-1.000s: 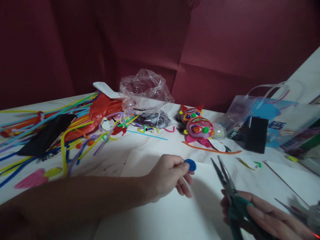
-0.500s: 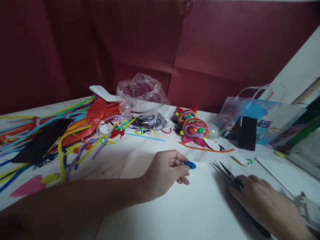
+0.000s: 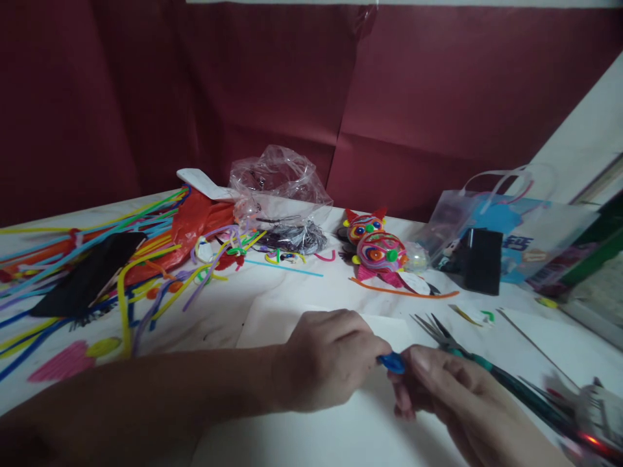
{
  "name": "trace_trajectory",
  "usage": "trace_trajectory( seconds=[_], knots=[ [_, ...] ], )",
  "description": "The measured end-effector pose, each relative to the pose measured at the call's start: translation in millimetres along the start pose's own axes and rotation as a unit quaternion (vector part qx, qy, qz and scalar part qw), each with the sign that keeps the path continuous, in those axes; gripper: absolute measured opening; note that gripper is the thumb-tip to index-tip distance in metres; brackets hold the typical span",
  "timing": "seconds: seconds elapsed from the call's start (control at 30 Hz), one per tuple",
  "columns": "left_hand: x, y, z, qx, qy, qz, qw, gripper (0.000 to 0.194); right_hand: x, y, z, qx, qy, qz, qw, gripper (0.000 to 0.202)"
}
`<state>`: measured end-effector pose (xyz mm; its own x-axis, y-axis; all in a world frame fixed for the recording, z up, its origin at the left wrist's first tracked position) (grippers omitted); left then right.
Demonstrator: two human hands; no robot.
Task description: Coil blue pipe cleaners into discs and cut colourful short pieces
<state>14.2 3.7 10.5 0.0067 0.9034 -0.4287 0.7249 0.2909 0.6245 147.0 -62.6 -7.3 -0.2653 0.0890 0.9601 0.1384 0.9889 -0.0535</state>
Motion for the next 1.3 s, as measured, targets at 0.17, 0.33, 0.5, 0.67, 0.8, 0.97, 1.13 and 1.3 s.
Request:
trace_trajectory(
  seconds=[0.17, 0.33, 0.5, 0.67, 0.8, 0.97, 1.13, 1.3],
  knots=[
    [-1.0, -0.7, 3.7, 0.015, -0.056, -0.016, 0.998, 0.030, -6.4, -3.1, 13.8, 0.000, 0.120, 0.030, 0.992, 0.027],
    [13.5, -0.2, 14.3, -0.030, -0.337, -0.248, 0.908, 0.026, -13.1, -0.8, -1.4, -0.069, 0.098, 0.008, 0.993, 0.024],
    [15.7, 2.1, 30.5, 0.002, -0.538, -0.378, 0.754, 0.024, -15.3, -1.5, -2.4, -0.060, 0.063, 0.003, 0.996, 0.026],
    [11.8, -0.8, 33.4, -0.011, -0.574, -0.408, 0.709, 0.024, -16.7, -4.4, 3.8, -0.089, 0.127, 0.020, 0.988, 0.023],
    [10.6, -3.5, 36.8, -0.016, -0.589, -0.391, 0.707, 0.020, -17.2, -4.8, 7.9, -0.077, 0.159, 0.023, 0.984, 0.023],
    [14.5, -4.3, 37.4, -0.004, -0.577, -0.404, 0.710, 0.021, -20.9, -4.1, 7.2, -0.049, 0.142, 0.032, 0.988, 0.024],
    [15.7, -2.0, 35.0, 0.010, -0.566, -0.400, 0.721, 0.023, -23.0, -4.5, 5.4, -0.048, 0.084, 0.019, 0.995, 0.026],
    [15.2, -2.5, 34.3, -0.038, -0.568, -0.413, 0.711, 0.023, -23.4, -3.0, 9.2, -0.046, 0.136, 0.021, 0.989, 0.027]
  ],
)
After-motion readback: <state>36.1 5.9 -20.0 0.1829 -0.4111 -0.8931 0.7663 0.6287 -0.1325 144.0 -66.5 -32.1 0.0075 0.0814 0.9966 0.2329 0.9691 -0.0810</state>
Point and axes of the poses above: each hand's wrist, its own y-axis towards the middle knuckle, its own z-axis out of the palm, x = y × z, the point moved 4 cm from there along y, towards the middle knuckle, and after that the axes turned 7 degrees about -y, right-handed, at the moved point
